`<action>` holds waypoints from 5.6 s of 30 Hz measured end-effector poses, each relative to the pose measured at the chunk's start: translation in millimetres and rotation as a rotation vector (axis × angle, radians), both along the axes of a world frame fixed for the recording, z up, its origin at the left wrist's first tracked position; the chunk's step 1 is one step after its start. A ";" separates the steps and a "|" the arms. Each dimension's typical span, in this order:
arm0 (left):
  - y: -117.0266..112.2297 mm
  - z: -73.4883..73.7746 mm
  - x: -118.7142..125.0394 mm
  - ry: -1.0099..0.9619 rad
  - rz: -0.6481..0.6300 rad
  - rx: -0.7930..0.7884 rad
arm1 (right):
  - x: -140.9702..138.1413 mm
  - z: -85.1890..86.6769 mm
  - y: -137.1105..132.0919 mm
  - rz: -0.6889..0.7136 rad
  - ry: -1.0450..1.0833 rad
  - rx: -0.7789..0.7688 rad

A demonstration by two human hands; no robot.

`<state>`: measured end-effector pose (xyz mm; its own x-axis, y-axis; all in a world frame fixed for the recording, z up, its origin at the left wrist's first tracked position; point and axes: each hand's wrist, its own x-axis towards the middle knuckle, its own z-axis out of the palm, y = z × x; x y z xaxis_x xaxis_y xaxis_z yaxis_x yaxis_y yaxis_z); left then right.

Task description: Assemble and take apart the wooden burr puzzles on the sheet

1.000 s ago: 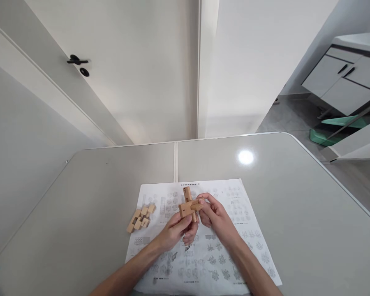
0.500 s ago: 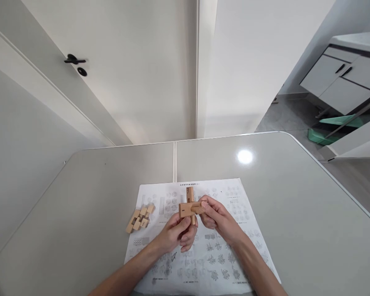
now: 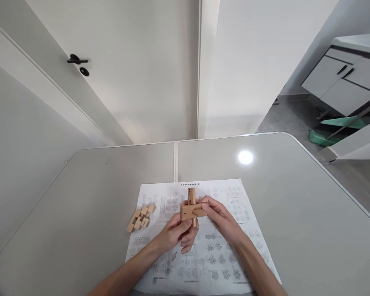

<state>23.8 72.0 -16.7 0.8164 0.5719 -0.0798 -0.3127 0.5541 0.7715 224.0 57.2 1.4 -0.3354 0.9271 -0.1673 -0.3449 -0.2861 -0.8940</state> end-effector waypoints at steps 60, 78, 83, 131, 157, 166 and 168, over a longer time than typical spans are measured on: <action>-2.2 4.2 1.0 0.097 -0.087 0.061 | 16.8 0.3 6.8 0.175 -0.180 0.170; -1.9 4.1 4.6 0.070 -0.113 0.088 | 3.7 -11.2 2.5 -0.078 -0.096 0.093; -1.8 3.7 5.4 0.093 -0.088 0.072 | 3.7 -13.8 1.4 -0.078 -0.064 0.044; -0.1 9.0 6.9 0.209 0.049 0.048 | 27.3 -38.5 19.8 -0.612 0.580 -0.266; -20.2 40.1 -54.4 0.900 0.316 1.064 | -23.1 -21.5 5.1 -0.215 -0.335 0.061; -10.0 29.5 -158.3 1.403 0.570 1.370 | -24.8 -24.7 2.1 -0.177 -0.376 0.099; -7.6 26.0 -169.2 1.428 0.499 1.391 | -24.8 -25.2 1.6 -0.163 -0.390 0.109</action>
